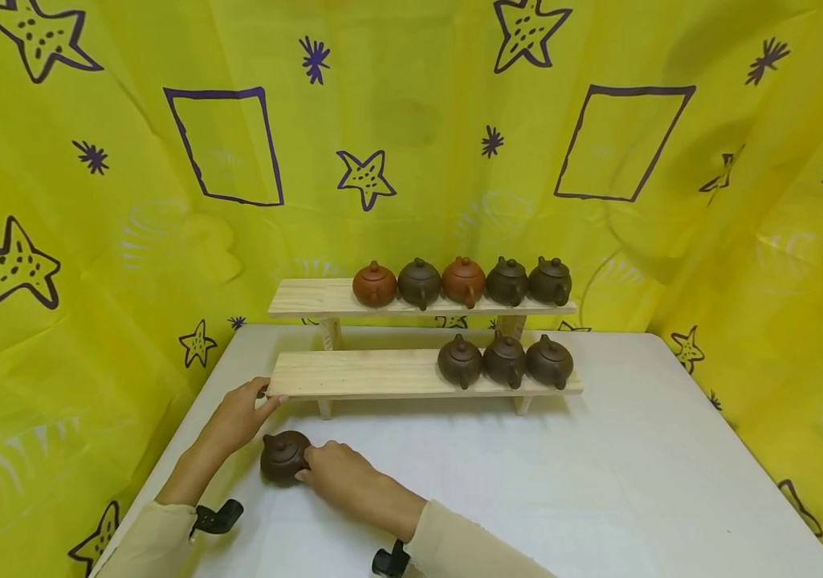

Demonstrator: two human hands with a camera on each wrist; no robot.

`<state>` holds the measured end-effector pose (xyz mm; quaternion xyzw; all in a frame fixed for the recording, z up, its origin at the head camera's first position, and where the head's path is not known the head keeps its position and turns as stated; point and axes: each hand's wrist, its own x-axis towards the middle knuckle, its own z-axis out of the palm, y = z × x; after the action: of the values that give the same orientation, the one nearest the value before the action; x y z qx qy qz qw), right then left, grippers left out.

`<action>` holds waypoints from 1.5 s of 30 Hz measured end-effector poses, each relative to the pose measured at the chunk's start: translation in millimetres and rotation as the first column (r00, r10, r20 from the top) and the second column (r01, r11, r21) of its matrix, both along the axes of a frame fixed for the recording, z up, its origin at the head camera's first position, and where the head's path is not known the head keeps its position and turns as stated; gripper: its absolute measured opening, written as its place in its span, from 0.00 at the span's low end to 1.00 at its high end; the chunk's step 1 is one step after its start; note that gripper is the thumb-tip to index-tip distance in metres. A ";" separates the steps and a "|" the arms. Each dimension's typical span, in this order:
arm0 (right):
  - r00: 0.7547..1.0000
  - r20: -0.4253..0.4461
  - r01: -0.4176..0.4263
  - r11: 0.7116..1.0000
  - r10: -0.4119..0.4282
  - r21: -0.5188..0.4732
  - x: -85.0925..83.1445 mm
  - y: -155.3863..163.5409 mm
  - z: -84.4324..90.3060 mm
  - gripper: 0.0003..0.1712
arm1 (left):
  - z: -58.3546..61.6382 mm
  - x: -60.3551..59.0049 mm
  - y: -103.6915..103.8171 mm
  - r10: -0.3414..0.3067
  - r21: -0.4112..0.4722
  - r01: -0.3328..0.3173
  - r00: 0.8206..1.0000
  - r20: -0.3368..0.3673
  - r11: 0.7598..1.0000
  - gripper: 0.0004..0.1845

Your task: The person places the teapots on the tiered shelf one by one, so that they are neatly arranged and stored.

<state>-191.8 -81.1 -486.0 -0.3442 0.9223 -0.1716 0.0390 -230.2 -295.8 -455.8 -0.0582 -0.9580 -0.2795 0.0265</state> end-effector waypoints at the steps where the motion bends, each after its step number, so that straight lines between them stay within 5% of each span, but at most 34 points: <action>1: 1.000 0.002 -0.008 1.000 0.008 -0.010 0.5 5.0 -0.6 0.15 | -0.6 0.0 0.0 -0.001 -0.001 0.001 1.000 -0.001 1.000 0.29; 10: 0.999 0.011 -0.045 0.992 0.046 -0.117 4.5 51.5 4.6 0.15 | -1.9 -0.9 -0.3 -0.008 0.007 0.008 1.000 -0.023 1.000 0.29; 21: 0.997 0.075 0.059 0.938 -0.036 -0.340 -14.2 98.7 38.8 0.14 | 2.5 -0.5 -0.5 -0.010 0.004 0.010 1.000 -0.010 1.000 0.30; 26: 0.993 0.042 0.119 0.926 -0.111 -0.357 -26.6 112.5 49.7 0.14 | 2.2 -1.6 -1.6 -0.009 0.003 0.009 1.000 -0.008 1.000 0.29; 37: 0.934 -0.077 0.294 0.873 -0.349 -0.390 -51.8 130.6 53.3 0.16 | 0.7 -0.6 0.6 -0.004 0.011 0.004 1.000 0.003 1.000 0.29; 45: 0.908 -0.024 0.380 0.846 -0.419 -0.375 -59.3 130.6 49.5 0.15 | 0.3 1.0 1.2 -0.009 0.017 0.009 1.000 -0.006 1.000 0.29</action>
<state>-251.1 49.5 -436.5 -0.1542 0.9268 -0.3243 -0.1098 -229.2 -294.7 -455.5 -0.0633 -0.9552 -0.2877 0.0283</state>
